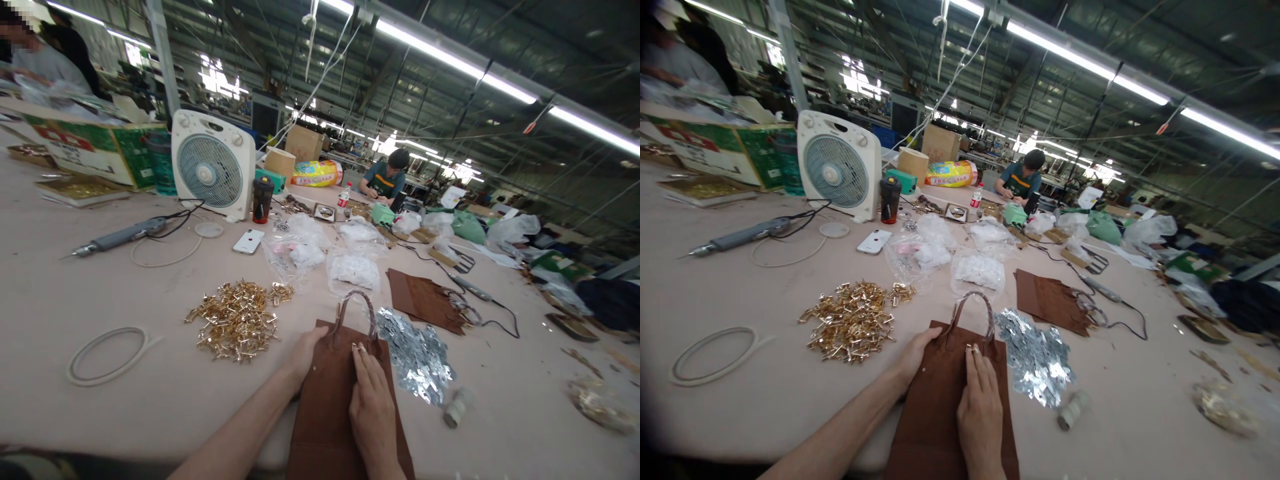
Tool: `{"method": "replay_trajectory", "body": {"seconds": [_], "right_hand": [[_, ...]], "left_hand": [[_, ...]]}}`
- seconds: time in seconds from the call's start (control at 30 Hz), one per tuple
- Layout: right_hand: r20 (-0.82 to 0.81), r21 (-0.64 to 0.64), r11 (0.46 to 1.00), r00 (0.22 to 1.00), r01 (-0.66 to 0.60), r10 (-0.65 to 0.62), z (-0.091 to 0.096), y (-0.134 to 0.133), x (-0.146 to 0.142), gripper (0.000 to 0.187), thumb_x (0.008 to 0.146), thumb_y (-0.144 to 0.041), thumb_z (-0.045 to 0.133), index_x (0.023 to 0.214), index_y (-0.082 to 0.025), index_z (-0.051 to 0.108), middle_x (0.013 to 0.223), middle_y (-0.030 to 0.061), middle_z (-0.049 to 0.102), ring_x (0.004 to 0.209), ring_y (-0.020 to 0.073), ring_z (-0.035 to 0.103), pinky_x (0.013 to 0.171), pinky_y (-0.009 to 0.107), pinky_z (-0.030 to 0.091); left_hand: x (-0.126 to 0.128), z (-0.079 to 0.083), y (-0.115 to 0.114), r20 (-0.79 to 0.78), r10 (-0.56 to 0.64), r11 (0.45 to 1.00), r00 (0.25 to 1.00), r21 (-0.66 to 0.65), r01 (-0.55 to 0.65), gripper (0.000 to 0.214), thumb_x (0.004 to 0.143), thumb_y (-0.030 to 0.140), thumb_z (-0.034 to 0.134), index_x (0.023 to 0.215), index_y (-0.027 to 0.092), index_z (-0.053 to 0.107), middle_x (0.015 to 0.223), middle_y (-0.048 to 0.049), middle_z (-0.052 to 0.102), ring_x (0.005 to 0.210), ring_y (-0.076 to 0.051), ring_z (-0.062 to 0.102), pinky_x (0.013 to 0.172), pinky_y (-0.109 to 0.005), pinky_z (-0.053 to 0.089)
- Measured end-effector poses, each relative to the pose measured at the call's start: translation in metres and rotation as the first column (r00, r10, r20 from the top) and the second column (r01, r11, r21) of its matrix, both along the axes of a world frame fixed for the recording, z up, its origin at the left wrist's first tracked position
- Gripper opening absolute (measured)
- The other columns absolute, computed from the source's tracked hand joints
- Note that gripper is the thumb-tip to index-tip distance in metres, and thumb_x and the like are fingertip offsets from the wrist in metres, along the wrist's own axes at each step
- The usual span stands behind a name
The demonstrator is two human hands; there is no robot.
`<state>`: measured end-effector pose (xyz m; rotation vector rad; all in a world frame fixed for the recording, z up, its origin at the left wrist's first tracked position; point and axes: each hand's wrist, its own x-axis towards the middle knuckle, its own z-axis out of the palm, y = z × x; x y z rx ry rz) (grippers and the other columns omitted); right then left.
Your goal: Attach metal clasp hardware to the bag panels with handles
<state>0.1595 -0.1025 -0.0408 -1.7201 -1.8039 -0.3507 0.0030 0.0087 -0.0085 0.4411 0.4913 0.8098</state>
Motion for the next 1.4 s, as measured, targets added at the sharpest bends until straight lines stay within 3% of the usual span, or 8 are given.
{"method": "replay_trajectory", "body": {"seconds": [0.17,0.37,0.77,0.93,1.1,1.17,1.3,1.4], "right_hand": [[-0.006,-0.021,1.0,1.0,-0.011,0.01,-0.002,0.002,0.002,0.069,0.097,-0.004,0.034,0.162,-0.027,0.041,0.155,0.0049,0.055,0.144,0.0266,0.049,0.118,0.051,0.047],[0.02,-0.002,1.0,1.0,0.012,-0.012,0.0,0.001,0.0,0.071,0.097,-0.005,0.037,0.164,-0.03,0.037,0.155,0.0036,0.055,0.142,0.0275,0.052,0.115,0.05,0.05],[-0.071,-0.01,0.999,0.997,-0.036,0.036,0.004,0.004,0.001,0.075,0.093,0.001,0.037,0.16,-0.03,0.043,0.152,0.0007,0.059,0.139,0.0231,0.056,0.114,0.045,0.053],[-0.063,-0.035,0.998,0.997,-0.045,0.042,-0.019,0.009,0.01,0.068,0.093,-0.005,0.038,0.156,-0.027,0.051,0.153,0.0025,0.058,0.139,0.0274,0.056,0.115,0.051,0.05],[-0.276,-0.064,0.985,0.951,-0.161,0.137,-0.029,0.015,0.035,0.049,0.099,-0.03,0.045,0.144,-0.023,0.064,0.147,0.0078,0.063,0.134,0.0329,0.06,0.114,0.057,0.049],[-0.407,-0.135,0.976,0.907,-0.172,0.103,-0.021,0.016,0.041,0.049,0.098,-0.044,0.051,0.14,-0.025,0.066,0.146,0.0082,0.064,0.134,0.0357,0.059,0.115,0.058,0.046],[-0.548,-0.162,0.98,0.815,0.117,-0.188,0.018,0.008,0.026,0.051,0.093,-0.061,0.058,0.128,-0.026,0.072,0.131,0.0136,0.072,0.121,0.0421,0.066,0.108,0.06,0.049],[-0.578,-0.027,0.997,0.812,0.074,-0.076,0.048,0.007,-0.006,0.049,0.094,-0.06,0.059,0.121,-0.022,0.073,0.127,0.0141,0.073,0.119,0.0384,0.067,0.112,0.053,0.047]], "left_hand": [[-0.002,0.007,-0.004,0.019,-0.105,0.991,0.994,-0.086,0.107,0.041,0.092,0.038,0.059,0.107,0.004,0.078,0.106,-0.0205,0.081,0.099,-0.034,0.079,0.097,-0.042,0.059],[-0.002,0.007,-0.005,-0.013,-0.053,0.997,0.999,-0.062,0.052,0.038,0.093,0.035,0.064,0.117,0.008,0.075,0.111,-0.0158,0.081,0.105,-0.032,0.078,0.101,-0.042,0.059],[-0.005,0.017,-0.006,0.062,-0.171,0.969,0.983,-0.17,0.179,0.039,0.096,0.037,0.059,0.117,0.007,0.073,0.112,-0.0177,0.08,0.108,-0.033,0.077,0.099,-0.043,0.059],[0.001,0.003,-0.004,-0.079,0.066,0.996,0.995,0.061,-0.061,0.031,0.082,0.032,0.074,0.099,0.006,0.076,0.096,-0.0162,0.082,0.091,-0.028,0.078,0.087,-0.032,0.058],[0.001,-0.005,-0.004,-0.118,0.065,0.996,0.991,0.074,-0.056,0.039,0.058,0.014,0.078,0.096,0.009,0.076,0.083,-0.0104,0.079,0.064,-0.02,0.07,0.067,-0.028,0.052],[0.001,-0.01,-0.001,-0.142,0.068,0.997,0.988,0.037,-0.064,0.039,0.056,0.014,0.078,0.094,0.008,0.075,0.08,-0.0124,0.078,0.061,-0.021,0.069,0.064,-0.03,0.052],[0.002,-0.017,0.004,-0.126,0.064,0.997,0.99,-0.028,-0.068,0.042,0.056,0.014,0.076,0.099,0.012,0.074,0.081,-0.0119,0.077,0.061,-0.022,0.069,0.065,-0.034,0.054],[0.005,-0.019,0.005,-0.08,0.054,0.998,0.995,-0.03,-0.057,0.046,0.057,0.013,0.076,0.103,0.013,0.074,0.09,-0.0118,0.078,0.067,-0.022,0.071,0.068,-0.033,0.054]]}}
